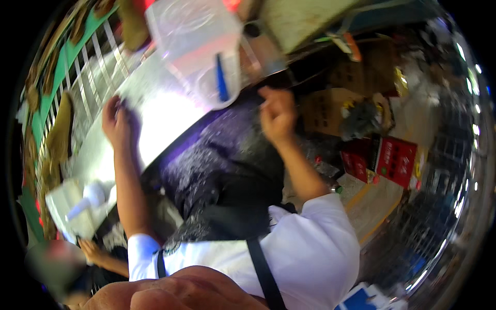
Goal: The person takes a brown boot from a conveyor belt, uses a brush to apply adhesive around the edge of the sole, and then places the boot back onto the moving conveyor.
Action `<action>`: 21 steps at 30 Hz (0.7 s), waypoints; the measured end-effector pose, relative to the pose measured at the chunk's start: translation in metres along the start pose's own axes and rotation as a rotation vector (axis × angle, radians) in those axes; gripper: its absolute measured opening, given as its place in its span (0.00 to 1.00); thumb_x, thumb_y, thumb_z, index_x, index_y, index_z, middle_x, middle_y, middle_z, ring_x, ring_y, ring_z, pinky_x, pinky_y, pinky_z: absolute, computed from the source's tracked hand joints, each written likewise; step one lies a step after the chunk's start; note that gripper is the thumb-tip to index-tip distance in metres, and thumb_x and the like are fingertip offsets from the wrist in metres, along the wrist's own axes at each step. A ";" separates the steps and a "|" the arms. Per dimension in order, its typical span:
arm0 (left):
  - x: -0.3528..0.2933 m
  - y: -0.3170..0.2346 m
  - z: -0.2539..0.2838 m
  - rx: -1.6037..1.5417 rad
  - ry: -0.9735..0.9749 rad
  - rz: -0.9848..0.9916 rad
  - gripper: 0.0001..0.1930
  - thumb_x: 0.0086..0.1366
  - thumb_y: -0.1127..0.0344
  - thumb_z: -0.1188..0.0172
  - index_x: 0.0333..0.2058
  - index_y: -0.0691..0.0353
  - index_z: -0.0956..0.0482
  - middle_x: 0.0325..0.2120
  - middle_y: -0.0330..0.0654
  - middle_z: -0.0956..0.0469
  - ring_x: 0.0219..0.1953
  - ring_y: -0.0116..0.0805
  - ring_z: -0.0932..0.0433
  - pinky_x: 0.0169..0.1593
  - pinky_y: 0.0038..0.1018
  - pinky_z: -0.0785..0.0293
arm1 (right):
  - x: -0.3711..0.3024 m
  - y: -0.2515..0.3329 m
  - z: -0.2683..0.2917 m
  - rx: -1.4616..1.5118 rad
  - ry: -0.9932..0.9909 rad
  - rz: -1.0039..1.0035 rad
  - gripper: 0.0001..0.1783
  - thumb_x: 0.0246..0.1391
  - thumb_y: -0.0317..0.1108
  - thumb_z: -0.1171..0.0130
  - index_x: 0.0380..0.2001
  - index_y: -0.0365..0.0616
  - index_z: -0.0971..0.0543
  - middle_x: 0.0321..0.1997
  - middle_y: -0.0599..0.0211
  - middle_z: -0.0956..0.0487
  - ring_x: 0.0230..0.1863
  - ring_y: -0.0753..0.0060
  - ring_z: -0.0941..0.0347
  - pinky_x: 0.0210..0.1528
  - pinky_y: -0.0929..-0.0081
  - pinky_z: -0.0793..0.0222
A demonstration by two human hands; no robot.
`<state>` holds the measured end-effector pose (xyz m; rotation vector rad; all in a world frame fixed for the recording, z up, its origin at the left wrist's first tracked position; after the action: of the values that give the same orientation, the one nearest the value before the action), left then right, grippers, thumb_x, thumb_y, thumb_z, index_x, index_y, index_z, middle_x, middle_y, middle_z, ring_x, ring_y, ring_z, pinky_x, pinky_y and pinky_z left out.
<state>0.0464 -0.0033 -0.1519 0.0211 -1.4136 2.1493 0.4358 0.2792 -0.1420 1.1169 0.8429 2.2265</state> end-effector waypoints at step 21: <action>0.005 0.027 -0.003 0.080 0.066 -0.059 0.21 0.66 0.80 0.51 0.56 0.66 0.22 0.52 0.45 0.20 0.54 0.36 0.21 0.58 0.29 0.28 | -0.084 -0.050 -0.029 -0.304 0.505 -0.201 0.24 0.67 0.41 0.42 0.64 0.51 0.22 0.60 0.56 0.30 0.58 0.55 0.30 0.61 0.62 0.31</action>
<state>0.0305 -0.0059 -0.1743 0.0218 -1.2741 2.1378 0.4650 0.2482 -0.2351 0.3150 0.7309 2.3894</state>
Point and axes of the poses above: each hand's wrist, its own x-axis towards the middle knuckle, its own z-axis out of the back of the hand, y = z × x, the point moved 8 cm from there along x, towards the middle knuckle
